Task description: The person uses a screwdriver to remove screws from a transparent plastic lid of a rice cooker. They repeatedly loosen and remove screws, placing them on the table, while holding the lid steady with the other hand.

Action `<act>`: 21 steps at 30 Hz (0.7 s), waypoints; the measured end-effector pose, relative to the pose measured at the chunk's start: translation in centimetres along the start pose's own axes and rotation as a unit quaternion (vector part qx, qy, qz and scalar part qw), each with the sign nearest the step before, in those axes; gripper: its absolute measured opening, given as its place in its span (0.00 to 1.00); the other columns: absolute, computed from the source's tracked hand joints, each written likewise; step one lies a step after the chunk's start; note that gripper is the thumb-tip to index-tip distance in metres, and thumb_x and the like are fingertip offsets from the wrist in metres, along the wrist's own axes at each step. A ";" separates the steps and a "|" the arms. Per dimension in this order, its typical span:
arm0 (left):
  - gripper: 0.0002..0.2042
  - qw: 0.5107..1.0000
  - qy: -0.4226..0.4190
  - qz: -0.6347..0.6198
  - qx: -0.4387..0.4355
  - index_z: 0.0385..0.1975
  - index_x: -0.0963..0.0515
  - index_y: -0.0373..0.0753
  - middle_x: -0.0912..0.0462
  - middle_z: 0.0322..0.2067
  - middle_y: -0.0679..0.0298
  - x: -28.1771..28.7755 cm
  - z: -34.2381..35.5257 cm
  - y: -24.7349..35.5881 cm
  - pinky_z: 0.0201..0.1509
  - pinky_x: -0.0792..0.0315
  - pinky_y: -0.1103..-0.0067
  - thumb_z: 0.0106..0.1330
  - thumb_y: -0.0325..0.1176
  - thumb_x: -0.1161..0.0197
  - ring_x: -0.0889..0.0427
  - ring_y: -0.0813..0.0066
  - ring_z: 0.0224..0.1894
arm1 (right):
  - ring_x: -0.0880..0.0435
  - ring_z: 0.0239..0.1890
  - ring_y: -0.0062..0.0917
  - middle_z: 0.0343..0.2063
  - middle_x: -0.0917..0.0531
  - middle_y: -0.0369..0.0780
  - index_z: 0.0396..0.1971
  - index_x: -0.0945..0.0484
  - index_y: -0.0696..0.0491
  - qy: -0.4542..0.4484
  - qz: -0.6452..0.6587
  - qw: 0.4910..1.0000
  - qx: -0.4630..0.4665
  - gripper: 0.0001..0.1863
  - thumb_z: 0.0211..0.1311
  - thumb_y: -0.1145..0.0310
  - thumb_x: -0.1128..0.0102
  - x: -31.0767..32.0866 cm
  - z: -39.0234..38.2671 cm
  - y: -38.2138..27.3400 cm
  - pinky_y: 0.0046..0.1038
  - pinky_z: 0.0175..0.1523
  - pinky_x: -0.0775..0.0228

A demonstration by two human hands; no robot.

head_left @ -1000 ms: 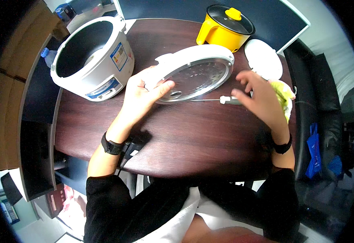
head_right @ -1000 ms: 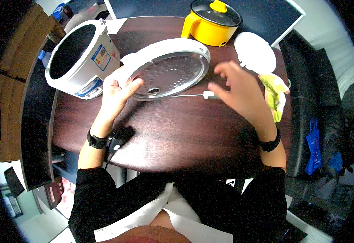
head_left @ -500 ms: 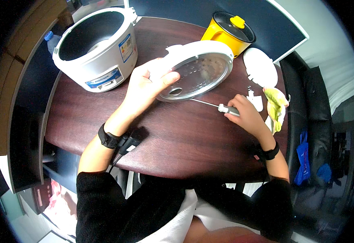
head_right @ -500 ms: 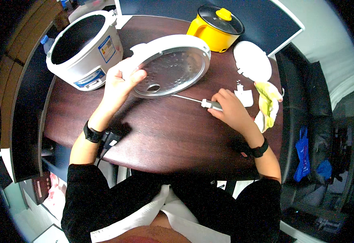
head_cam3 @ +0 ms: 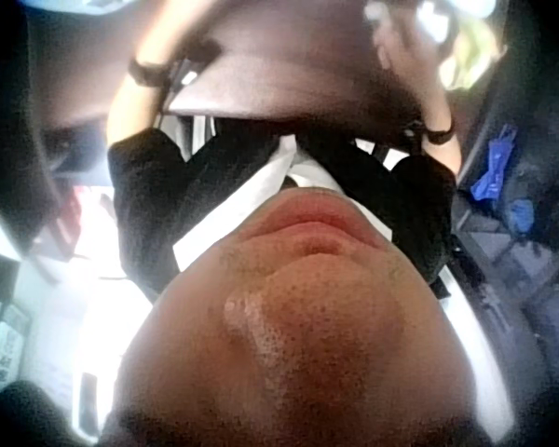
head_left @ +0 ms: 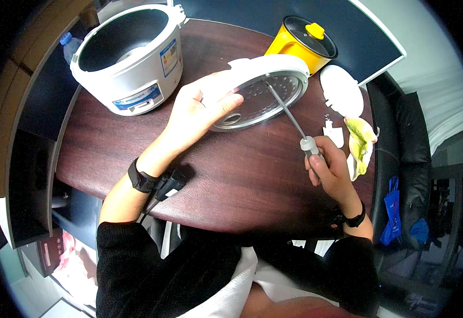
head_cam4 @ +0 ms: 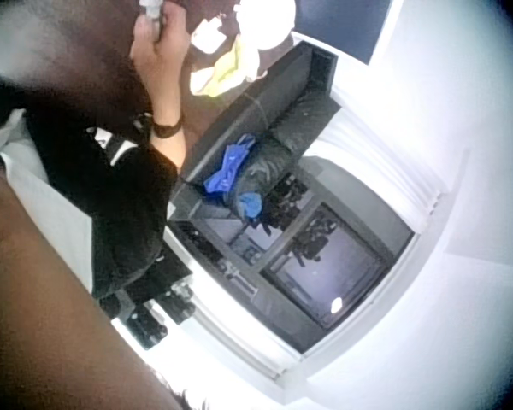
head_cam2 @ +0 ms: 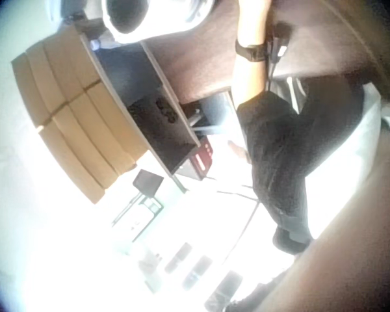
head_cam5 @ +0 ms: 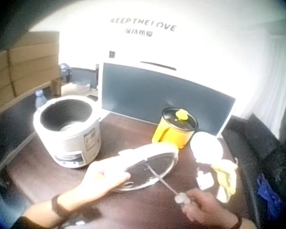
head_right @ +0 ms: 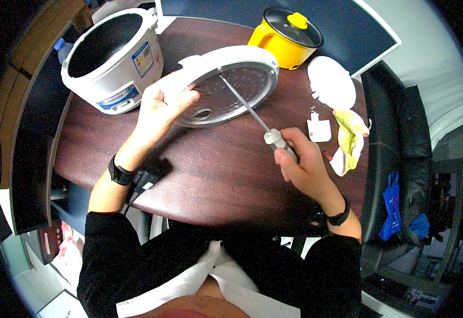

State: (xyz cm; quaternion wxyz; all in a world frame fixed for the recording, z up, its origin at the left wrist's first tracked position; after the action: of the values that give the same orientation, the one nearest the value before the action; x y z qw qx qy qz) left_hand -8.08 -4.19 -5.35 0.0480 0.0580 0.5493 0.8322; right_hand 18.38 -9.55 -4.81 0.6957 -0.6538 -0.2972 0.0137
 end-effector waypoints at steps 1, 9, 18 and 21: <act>0.19 1.000 0.000 0.000 0.012 0.48 0.26 0.35 0.21 0.38 0.66 0.0 0.0 0.0 0.46 0.30 0.84 0.58 0.34 0.35 0.25 0.83 0.41 | 0.34 0.13 0.10 0.20 0.27 0.34 0.43 0.34 0.58 0.002 0.005 1.000 0.001 0.13 0.66 0.65 0.57 -0.1 -0.1 -0.2 0.14 0.17 0.45; 0.19 1.000 0.005 0.006 0.002 0.48 0.26 0.35 0.21 0.38 0.67 0.0 -0.1 0.2 0.46 0.30 0.84 0.59 0.33 0.35 0.25 0.83 0.40 | 0.34 0.13 0.11 0.19 0.27 0.35 0.41 0.34 0.59 0.012 0.060 0.998 0.002 0.10 0.66 0.69 0.57 -0.9 -0.1 -0.9 0.15 0.19 0.42; 0.20 1.000 0.004 0.001 0.009 0.48 0.26 0.35 0.21 0.37 0.66 0.1 -0.1 -0.1 0.46 0.30 0.84 0.58 0.35 0.34 0.25 0.83 0.40 | 0.35 0.14 0.10 0.19 0.27 0.34 0.41 0.34 0.59 0.016 0.067 0.998 0.006 0.09 0.66 0.69 0.57 -1.2 0.0 -0.8 0.15 0.19 0.43; 0.20 1.000 0.009 -0.009 0.001 0.48 0.26 0.35 0.21 0.37 0.66 -0.1 -0.1 -0.2 0.45 0.30 0.83 0.58 0.35 0.34 0.25 0.83 0.40 | 0.35 0.13 0.10 0.20 0.28 0.35 0.42 0.35 0.59 0.018 0.048 0.999 0.013 0.11 0.66 0.68 0.58 -1.2 -0.1 -0.7 0.14 0.18 0.44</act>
State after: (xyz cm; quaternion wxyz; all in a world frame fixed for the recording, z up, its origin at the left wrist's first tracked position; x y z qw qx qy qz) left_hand -8.01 -4.21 -5.53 0.0502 0.0453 0.5515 0.8315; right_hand 17.14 -10.25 -4.61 0.7082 -0.6581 -0.2527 0.0392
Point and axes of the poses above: each hand's wrist, its own z-axis towards the middle knuckle, its own x-axis out of the back of the hand, y = z × x, the point moved 4 cm from there along z, towards the middle knuckle
